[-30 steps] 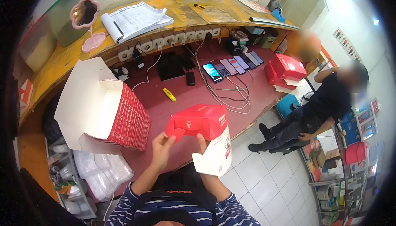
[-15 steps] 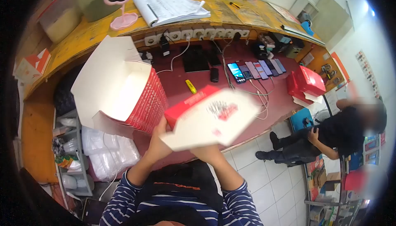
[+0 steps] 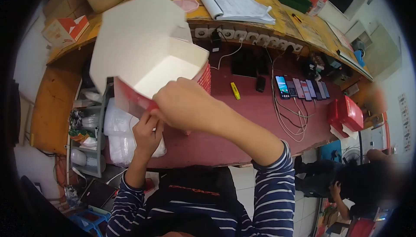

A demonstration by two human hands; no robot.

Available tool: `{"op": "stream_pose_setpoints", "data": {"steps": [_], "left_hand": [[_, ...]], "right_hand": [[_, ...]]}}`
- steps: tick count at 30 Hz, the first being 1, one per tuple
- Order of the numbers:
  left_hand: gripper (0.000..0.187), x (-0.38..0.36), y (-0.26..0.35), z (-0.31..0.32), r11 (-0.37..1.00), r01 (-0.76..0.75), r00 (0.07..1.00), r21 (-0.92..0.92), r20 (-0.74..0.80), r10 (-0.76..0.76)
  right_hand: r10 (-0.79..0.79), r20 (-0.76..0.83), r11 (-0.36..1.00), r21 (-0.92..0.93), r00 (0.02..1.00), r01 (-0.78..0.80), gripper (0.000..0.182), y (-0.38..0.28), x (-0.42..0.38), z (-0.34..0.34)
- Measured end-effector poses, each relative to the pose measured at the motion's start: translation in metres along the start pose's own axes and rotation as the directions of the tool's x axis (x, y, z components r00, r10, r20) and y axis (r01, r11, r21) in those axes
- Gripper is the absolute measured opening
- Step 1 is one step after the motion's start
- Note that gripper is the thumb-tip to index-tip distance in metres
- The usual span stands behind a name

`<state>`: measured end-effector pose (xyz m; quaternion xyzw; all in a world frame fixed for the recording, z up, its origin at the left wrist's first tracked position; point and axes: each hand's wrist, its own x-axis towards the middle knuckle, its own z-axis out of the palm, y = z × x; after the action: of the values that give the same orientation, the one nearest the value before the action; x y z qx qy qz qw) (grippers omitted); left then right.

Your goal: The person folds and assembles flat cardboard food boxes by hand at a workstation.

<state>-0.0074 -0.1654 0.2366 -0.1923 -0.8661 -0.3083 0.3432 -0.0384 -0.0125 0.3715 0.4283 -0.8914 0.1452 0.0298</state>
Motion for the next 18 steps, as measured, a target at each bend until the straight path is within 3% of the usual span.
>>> {"op": "stream_pose_setpoints", "data": {"steps": [2, 3, 7, 10, 12, 16, 18], "left_hand": [[0.015, 0.004, -0.001, -0.002, 0.999, -0.026, 0.999, -0.029, 0.019, 0.027], [0.014, 0.005, 0.001, -0.004, 0.999, -0.006, 1.0, -0.048, 0.024, 0.007], [0.012, 0.008, -0.003, -0.002, 0.979, 0.046, 0.997, -0.199, -0.052, -0.057], [0.011, 0.018, -0.006, -0.012, 0.965, 0.01, 0.999, -0.262, 0.035, -0.001], [0.008, 0.021, -0.007, -0.015, 0.967, -0.02, 0.994, -0.256, 0.095, 0.046], [0.012, 0.015, -0.008, -0.01, 0.973, -0.01, 0.996, -0.231, 0.08, 0.029], [0.014, 0.01, -0.008, -0.005, 0.979, -0.127, 0.989, -0.162, 0.059, 0.138]], "right_hand": [[0.151, 0.096, 0.989, -0.007, 0.984, -0.151, 0.025, 0.008, 0.013, 0.004], [0.153, 0.095, 0.988, -0.026, 0.984, -0.152, 0.028, 0.013, 0.016, 0.008], [0.134, 0.096, 0.985, -0.125, 0.986, -0.122, 0.025, 0.013, 0.019, 0.028], [0.041, 0.052, 0.972, -0.234, 0.998, -0.027, 0.02, 0.013, 0.02, 0.044], [0.008, 0.146, 0.955, -0.296, 0.989, 0.036, 0.018, 0.011, 0.02, 0.046], [0.008, 0.199, 0.968, -0.247, 0.98, 0.042, 0.017, 0.009, 0.028, 0.039], [0.1, 0.202, 0.993, -0.085, 0.974, -0.084, 0.014, 0.009, 0.044, 0.035]]}}
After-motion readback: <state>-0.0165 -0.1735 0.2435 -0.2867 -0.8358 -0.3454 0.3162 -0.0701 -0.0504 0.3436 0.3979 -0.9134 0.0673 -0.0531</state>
